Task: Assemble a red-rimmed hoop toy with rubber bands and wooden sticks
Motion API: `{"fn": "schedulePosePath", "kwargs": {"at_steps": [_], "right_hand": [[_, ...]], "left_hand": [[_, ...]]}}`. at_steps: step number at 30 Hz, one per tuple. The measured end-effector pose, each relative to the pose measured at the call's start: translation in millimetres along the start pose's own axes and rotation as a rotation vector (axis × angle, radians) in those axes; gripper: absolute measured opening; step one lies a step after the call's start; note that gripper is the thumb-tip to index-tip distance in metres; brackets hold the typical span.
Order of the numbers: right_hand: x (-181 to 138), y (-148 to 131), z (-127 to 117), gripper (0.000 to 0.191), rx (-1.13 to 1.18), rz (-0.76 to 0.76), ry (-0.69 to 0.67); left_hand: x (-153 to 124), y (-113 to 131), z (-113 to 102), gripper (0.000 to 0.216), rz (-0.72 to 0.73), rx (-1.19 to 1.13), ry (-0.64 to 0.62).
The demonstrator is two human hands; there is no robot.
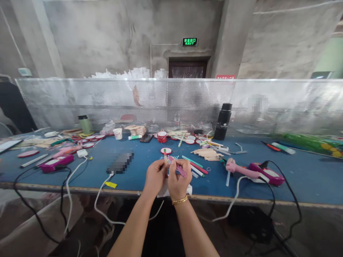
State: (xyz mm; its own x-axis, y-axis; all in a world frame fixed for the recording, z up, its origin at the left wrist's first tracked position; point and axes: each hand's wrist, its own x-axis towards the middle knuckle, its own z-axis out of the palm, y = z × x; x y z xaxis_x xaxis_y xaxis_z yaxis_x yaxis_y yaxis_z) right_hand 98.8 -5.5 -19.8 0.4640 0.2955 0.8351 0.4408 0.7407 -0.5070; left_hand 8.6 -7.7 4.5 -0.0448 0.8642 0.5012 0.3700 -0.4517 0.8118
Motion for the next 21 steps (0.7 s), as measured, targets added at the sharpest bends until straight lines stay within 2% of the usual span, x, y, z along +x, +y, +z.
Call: {"fn": "schedulePosePath", "kwargs": {"at_steps": [11, 21], "right_hand": [[3.1, -7.4, -2.2, 0.014, 0.002, -0.034, -0.057], [1.1, -2.6, -1.3, 0.014, -0.008, -0.016, 0.0]], "left_hand": [[0.3, -7.9, 3.1, 0.029, 0.017, -0.022, 0.002], [0.4, -5.9, 1.5, 0.032, 0.01, -0.015, 0.002]]}}
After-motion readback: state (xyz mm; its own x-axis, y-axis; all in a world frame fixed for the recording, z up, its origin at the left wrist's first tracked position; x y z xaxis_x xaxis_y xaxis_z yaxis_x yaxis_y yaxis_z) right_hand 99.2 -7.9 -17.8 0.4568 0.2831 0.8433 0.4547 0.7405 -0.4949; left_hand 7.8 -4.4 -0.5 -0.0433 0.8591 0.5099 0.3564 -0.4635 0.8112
